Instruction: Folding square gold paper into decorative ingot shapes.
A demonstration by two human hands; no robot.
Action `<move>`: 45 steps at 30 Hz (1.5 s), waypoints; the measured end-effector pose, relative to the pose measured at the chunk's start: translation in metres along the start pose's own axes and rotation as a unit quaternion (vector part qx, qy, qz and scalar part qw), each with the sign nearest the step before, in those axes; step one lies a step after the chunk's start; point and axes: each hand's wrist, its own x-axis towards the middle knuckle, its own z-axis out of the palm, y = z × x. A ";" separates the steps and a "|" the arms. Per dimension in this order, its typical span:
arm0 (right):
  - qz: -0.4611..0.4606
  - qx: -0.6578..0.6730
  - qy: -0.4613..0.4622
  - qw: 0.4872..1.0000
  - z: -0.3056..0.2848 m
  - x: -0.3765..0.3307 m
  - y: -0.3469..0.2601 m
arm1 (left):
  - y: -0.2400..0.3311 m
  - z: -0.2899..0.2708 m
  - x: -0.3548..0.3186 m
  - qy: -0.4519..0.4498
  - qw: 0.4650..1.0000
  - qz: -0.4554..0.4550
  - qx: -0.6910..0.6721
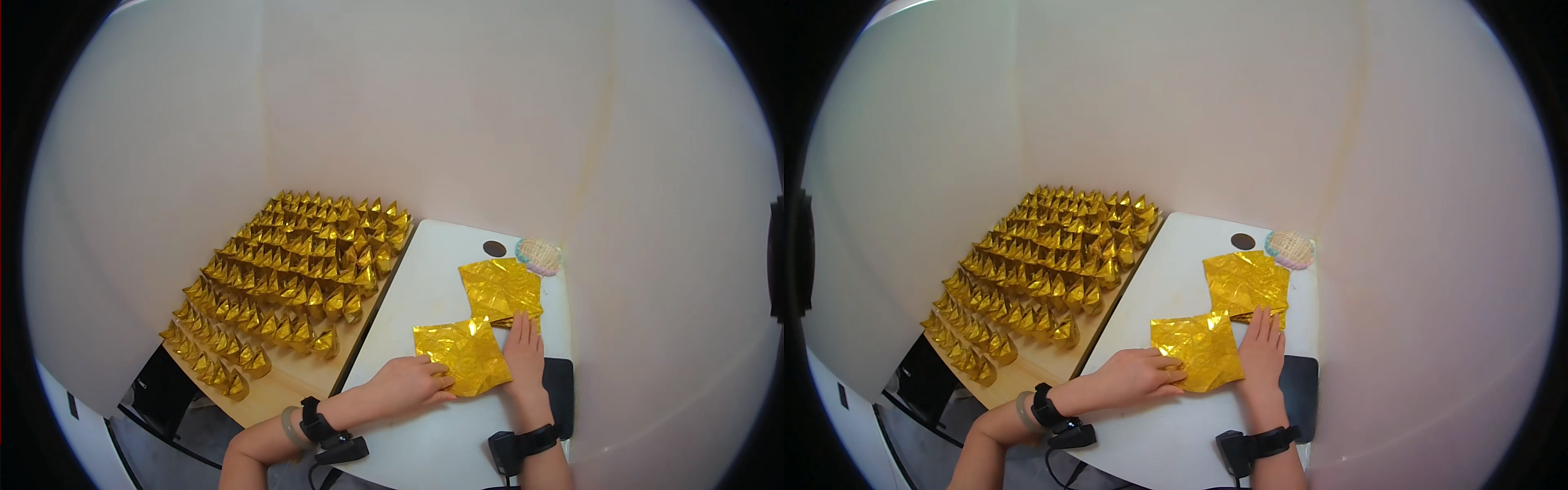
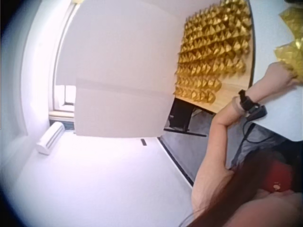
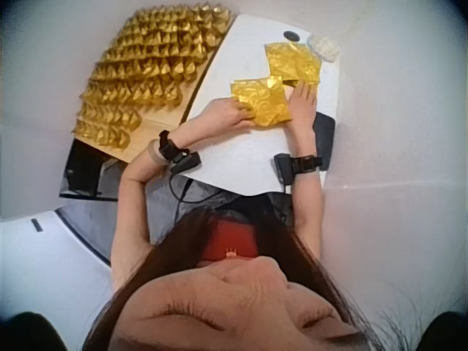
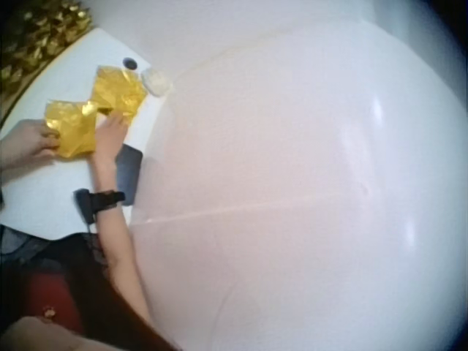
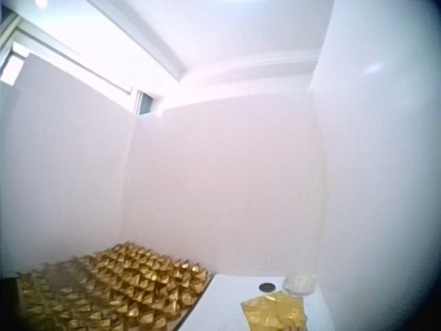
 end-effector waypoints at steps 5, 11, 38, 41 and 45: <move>-0.138 0.067 0.062 0.986 -0.035 0.003 -0.012 | -0.003 -0.007 -0.005 -0.020 0.997 -0.042 -0.062; -0.206 0.310 0.028 0.928 -0.041 0.005 -0.013 | -0.019 0.011 -0.001 0.098 0.983 0.038 -0.150; -0.022 0.187 -0.082 0.979 -0.045 0.000 0.007 | -0.063 0.023 -0.012 0.153 0.927 -0.074 -0.334; -0.065 0.155 -0.123 0.978 -0.047 0.000 0.017 | -0.053 0.016 -0.011 0.049 0.964 -0.057 -0.254; -0.122 0.253 -0.150 0.948 -0.060 -0.002 0.009 | -0.057 0.017 -0.014 0.031 0.958 -0.066 -0.276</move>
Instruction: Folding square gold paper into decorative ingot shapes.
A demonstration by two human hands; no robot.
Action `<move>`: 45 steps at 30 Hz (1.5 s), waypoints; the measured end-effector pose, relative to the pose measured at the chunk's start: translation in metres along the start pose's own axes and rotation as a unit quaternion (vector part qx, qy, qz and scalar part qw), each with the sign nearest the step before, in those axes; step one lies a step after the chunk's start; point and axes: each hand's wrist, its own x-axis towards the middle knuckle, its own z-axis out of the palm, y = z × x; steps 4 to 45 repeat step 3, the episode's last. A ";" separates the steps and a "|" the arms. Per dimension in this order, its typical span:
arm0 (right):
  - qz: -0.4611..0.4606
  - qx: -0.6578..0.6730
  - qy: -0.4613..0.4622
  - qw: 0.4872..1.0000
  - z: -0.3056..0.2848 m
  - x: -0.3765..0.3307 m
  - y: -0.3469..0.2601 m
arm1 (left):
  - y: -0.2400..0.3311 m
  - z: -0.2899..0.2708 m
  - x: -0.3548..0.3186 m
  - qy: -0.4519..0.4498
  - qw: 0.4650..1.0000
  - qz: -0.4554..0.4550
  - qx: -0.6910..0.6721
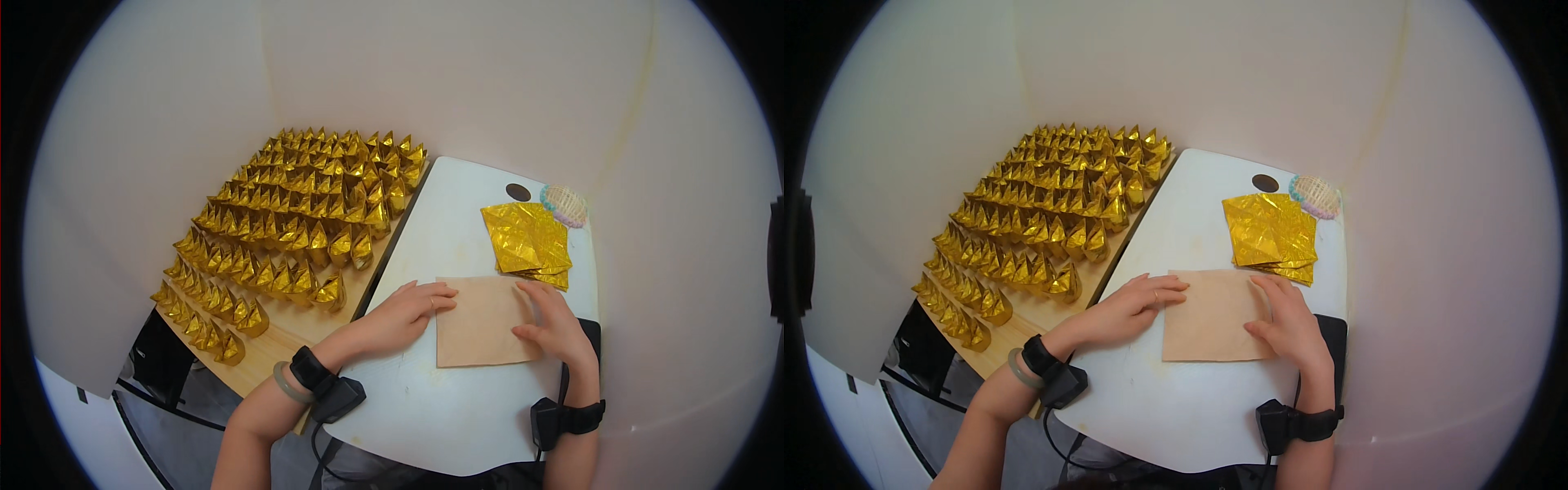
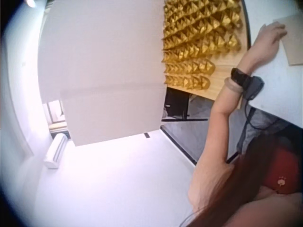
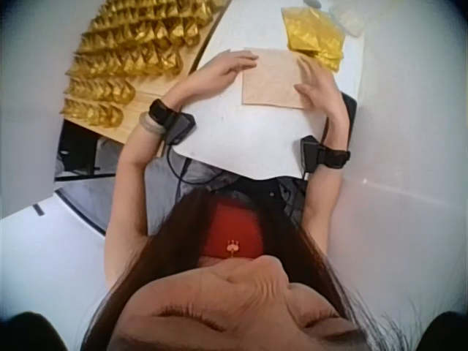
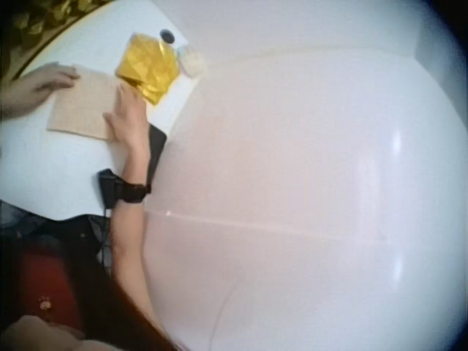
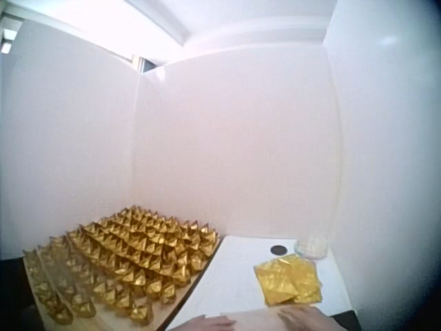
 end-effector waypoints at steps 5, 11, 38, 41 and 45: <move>0.018 0.110 -0.038 0.993 0.001 0.003 -0.002 | -0.004 -0.002 0.001 -0.015 0.999 0.007 -0.030; 0.018 0.110 -0.038 0.993 0.001 0.003 -0.002 | -0.004 -0.002 0.001 -0.015 0.999 0.007 -0.030; 0.018 0.110 -0.038 0.993 0.001 0.003 -0.002 | -0.004 -0.002 0.001 -0.015 0.999 0.007 -0.030; 0.018 0.110 -0.038 0.993 0.001 0.003 -0.002 | -0.004 -0.002 0.001 -0.015 0.999 0.007 -0.030; 0.018 0.110 -0.038 0.993 0.001 0.003 -0.002 | -0.004 -0.002 0.001 -0.015 0.999 0.007 -0.030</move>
